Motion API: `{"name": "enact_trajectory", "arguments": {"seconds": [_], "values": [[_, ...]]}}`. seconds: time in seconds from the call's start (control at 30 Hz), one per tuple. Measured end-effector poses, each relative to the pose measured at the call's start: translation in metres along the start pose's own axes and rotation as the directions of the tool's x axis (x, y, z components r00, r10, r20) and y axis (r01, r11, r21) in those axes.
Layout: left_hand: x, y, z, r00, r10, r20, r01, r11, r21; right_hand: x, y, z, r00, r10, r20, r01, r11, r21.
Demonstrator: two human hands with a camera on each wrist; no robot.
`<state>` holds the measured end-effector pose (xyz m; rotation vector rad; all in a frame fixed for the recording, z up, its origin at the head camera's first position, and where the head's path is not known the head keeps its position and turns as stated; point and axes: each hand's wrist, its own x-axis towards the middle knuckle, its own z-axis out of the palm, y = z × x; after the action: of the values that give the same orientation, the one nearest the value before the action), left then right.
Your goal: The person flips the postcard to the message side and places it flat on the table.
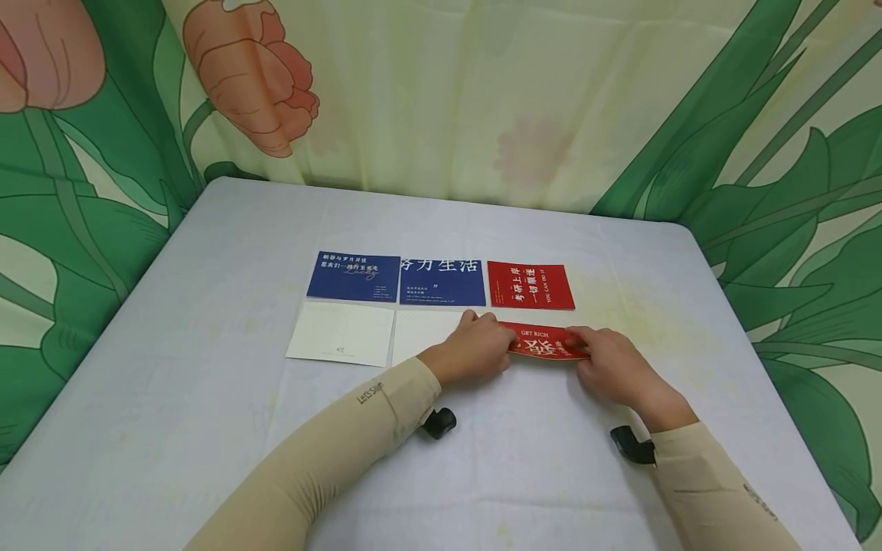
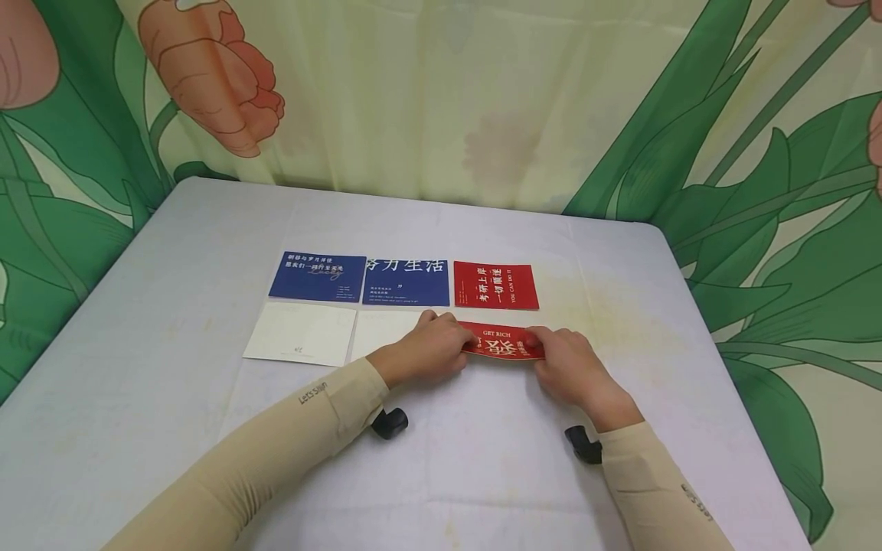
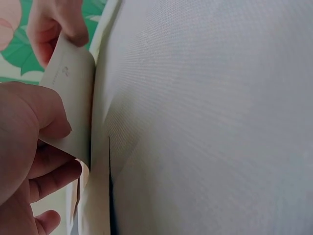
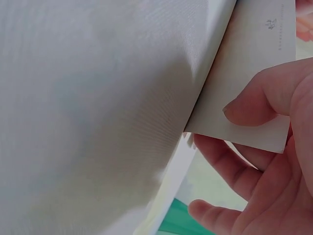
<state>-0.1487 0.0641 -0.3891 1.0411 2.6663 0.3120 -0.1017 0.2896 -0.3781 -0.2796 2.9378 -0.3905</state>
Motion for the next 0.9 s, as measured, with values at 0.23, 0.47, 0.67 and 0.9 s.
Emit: {"name": "enact_trajectory", "arguments": {"seconds": [0.23,0.47,0.67,0.9], "values": [[0.000,-0.001,0.001,1.000,-0.004,-0.001,0.004,0.999,-0.036,0.000,0.001,-0.001,1.000,0.010,0.003,-0.010,1.000,0.019],[-0.001,-0.003,0.002,0.999,-0.033,-0.033,0.030,0.997,-0.065,0.000,0.001,-0.005,0.999,0.044,0.022,-0.046,0.994,0.102],[-0.003,-0.006,0.001,0.997,-0.061,-0.047,0.053,0.984,-0.171,-0.004,0.004,-0.010,0.997,0.072,0.024,-0.076,0.981,0.178],[-0.007,-0.009,-0.004,0.995,-0.059,-0.083,0.032,0.954,-0.298,-0.007,0.008,-0.015,0.996,0.088,-0.021,-0.081,0.971,0.226]]}}
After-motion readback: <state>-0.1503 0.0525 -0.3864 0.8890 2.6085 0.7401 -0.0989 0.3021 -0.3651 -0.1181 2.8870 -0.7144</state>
